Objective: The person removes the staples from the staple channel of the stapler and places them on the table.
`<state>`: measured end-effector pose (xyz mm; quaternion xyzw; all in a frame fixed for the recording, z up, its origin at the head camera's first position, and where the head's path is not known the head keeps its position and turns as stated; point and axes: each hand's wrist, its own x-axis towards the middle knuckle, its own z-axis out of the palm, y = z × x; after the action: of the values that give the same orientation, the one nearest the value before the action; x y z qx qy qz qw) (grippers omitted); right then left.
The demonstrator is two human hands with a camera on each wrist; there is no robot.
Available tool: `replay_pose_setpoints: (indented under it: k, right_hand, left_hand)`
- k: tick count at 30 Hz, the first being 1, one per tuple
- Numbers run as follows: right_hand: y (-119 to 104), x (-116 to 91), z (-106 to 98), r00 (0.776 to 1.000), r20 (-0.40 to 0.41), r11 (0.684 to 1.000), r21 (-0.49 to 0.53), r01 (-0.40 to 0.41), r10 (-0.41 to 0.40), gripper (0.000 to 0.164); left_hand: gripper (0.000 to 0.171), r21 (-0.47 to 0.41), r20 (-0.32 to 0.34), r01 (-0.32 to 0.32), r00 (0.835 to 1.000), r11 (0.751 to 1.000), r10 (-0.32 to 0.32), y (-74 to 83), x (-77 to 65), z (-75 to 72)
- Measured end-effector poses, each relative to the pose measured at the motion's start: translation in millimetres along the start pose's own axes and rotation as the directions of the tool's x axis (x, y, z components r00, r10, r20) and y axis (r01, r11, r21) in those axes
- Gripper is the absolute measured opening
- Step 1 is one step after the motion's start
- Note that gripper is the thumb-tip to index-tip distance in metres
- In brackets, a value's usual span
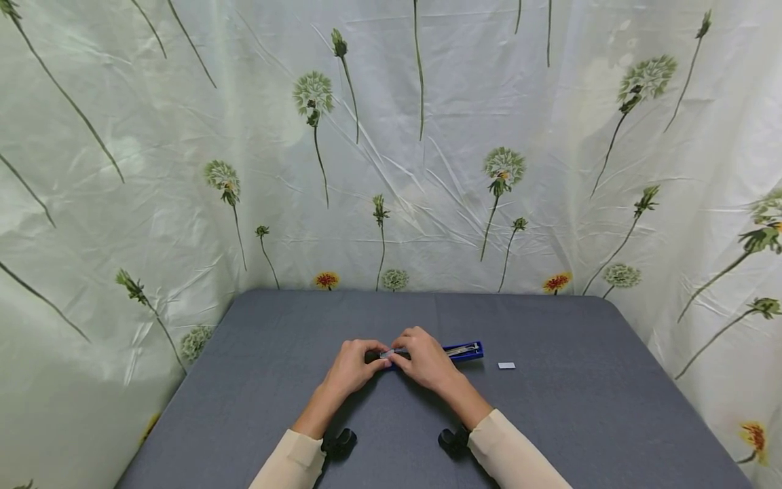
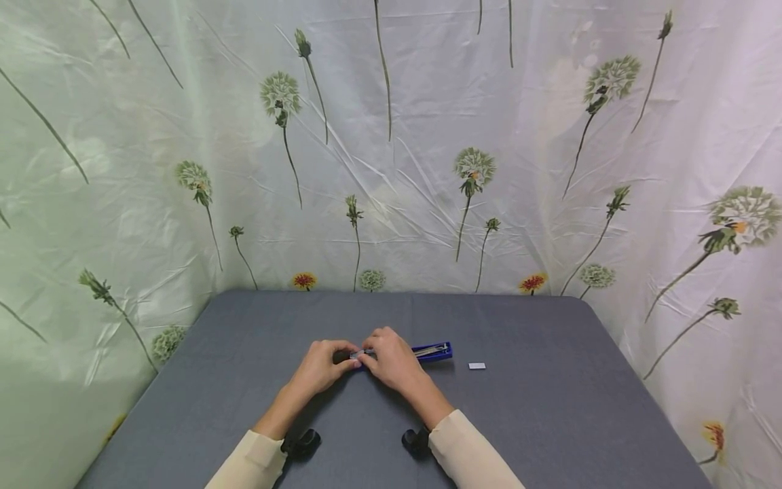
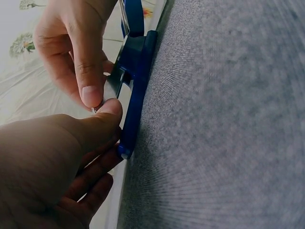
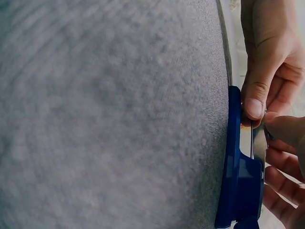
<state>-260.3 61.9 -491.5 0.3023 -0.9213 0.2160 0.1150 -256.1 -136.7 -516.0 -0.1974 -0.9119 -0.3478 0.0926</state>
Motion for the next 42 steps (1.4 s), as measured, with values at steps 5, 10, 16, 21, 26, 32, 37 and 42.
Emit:
replay_pose_setpoints:
  k: [5, 10, 16, 21, 26, 32, 37, 42]
  right_hand:
    - [2.7, -1.2, -0.3, 0.999, 0.012, 0.999, 0.004, 0.032, -0.032, 0.017]
    - [7.3, -4.2, -1.1, 1.000, 0.006, 0.999, 0.043, 0.012, -0.012, 0.016]
    - [13.1, -10.2, -6.2, 1.000, -0.009, 0.995, 0.101, -0.019, 0.020, 0.016]
    - [21.0, -15.0, -11.0, 0.999, -0.033, 0.987, 0.156, -0.033, 0.039, 0.012]
    - [31.1, -20.2, -17.8, 0.998, -0.048, 0.987, 0.157, -0.028, 0.036, 0.010]
    - [39.5, -26.6, -31.2, 0.997, -0.071, 0.991, 0.134, -0.026, 0.036, 0.008]
    - [47.4, -32.7, -41.4, 0.996, -0.085, 0.993, 0.112, -0.031, 0.041, 0.008]
    - [57.2, -39.1, -48.5, 0.993, -0.116, 0.993, 0.113, -0.021, 0.034, 0.007]
  left_hand:
    - [0.016, 0.003, -0.005, 0.001, 1.000, 1.000, -0.001, 0.3, 0.3, 0.4]
    - [0.016, -0.005, -0.004, 0.007, 1.000, 1.000, -0.008, 0.6, 0.1, 0.1]
    - [0.018, -0.013, 0.010, 0.031, 0.999, 0.999, -0.031, -1.5, 0.1, 1.7]
    - [0.018, -0.012, 0.021, 0.045, 0.999, 0.999, -0.045, -3.9, 1.0, 3.7]
    - [0.017, -0.011, 0.016, 0.068, 0.998, 0.998, -0.068, -3.1, 0.7, 3.5]
    - [0.017, 0.003, 0.001, 0.056, 0.998, 0.998, -0.056, -1.5, 0.0, 1.8]
    - [0.016, -0.001, -0.003, 0.055, 0.998, 0.999, -0.055, -0.8, 0.0, 1.9]
    - [0.017, -0.006, -0.001, 0.054, 0.999, 0.999, -0.054, -1.1, 0.7, 3.0]
